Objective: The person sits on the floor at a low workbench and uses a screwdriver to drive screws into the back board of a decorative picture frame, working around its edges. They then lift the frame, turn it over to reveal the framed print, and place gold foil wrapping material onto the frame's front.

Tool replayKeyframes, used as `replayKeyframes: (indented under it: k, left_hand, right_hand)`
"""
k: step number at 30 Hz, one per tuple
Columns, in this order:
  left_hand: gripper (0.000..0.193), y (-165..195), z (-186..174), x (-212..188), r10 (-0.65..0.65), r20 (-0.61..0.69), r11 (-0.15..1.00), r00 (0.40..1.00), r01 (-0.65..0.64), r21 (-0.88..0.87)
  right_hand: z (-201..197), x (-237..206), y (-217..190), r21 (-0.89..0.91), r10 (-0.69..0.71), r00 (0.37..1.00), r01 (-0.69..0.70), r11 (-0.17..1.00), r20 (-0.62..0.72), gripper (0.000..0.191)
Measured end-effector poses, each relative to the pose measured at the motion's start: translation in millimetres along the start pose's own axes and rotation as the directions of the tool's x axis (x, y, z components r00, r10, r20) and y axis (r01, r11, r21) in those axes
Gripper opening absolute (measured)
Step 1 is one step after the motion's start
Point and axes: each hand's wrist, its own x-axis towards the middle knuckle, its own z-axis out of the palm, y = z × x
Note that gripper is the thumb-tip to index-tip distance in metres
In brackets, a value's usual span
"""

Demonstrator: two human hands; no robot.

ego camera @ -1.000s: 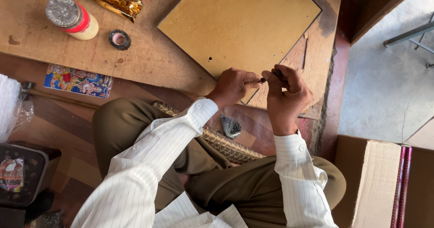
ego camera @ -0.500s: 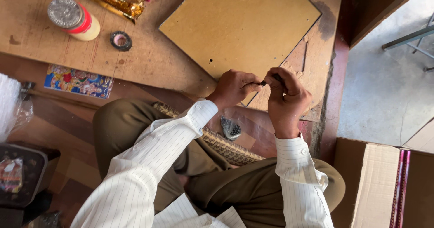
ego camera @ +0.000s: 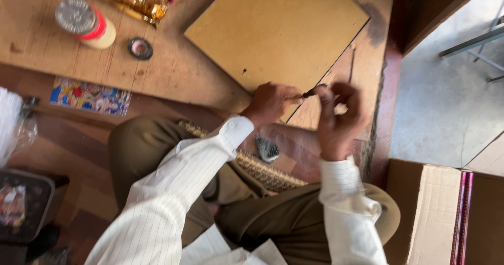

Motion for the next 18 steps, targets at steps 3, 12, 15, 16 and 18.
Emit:
replayKeyframes:
  k: [3,12,15,16,18]
  left_hand:
    - [0.017,-2,3,-2,0.069,-0.039,0.997,0.997,-0.068,0.040]
    - [0.013,-7,5,-5,0.028,-0.018,0.999,0.999,-0.028,-0.035]
    - [0.012,-4,0,-5,0.093,-0.024,0.995,0.995,-0.092,0.029]
    - [0.012,-2,-1,-5,0.089,-0.018,0.996,0.996,-0.088,0.029]
    - [0.012,1,-4,-5,0.078,-0.010,0.996,0.997,-0.078,0.035]
  right_hand:
    - [-8,11,5,0.275,-0.006,0.945,-0.089,0.957,0.327,0.017]
    - [7,-3,0,0.227,0.115,0.979,-0.151,0.962,0.166,0.012]
    - [9,-5,-3,0.080,0.072,0.993,-0.080,0.994,0.097,0.012]
    - [10,-6,-3,0.066,0.081,0.994,-0.085,0.994,0.074,0.012]
    - [15,-8,-4,0.045,0.094,0.995,-0.096,0.994,0.033,0.011]
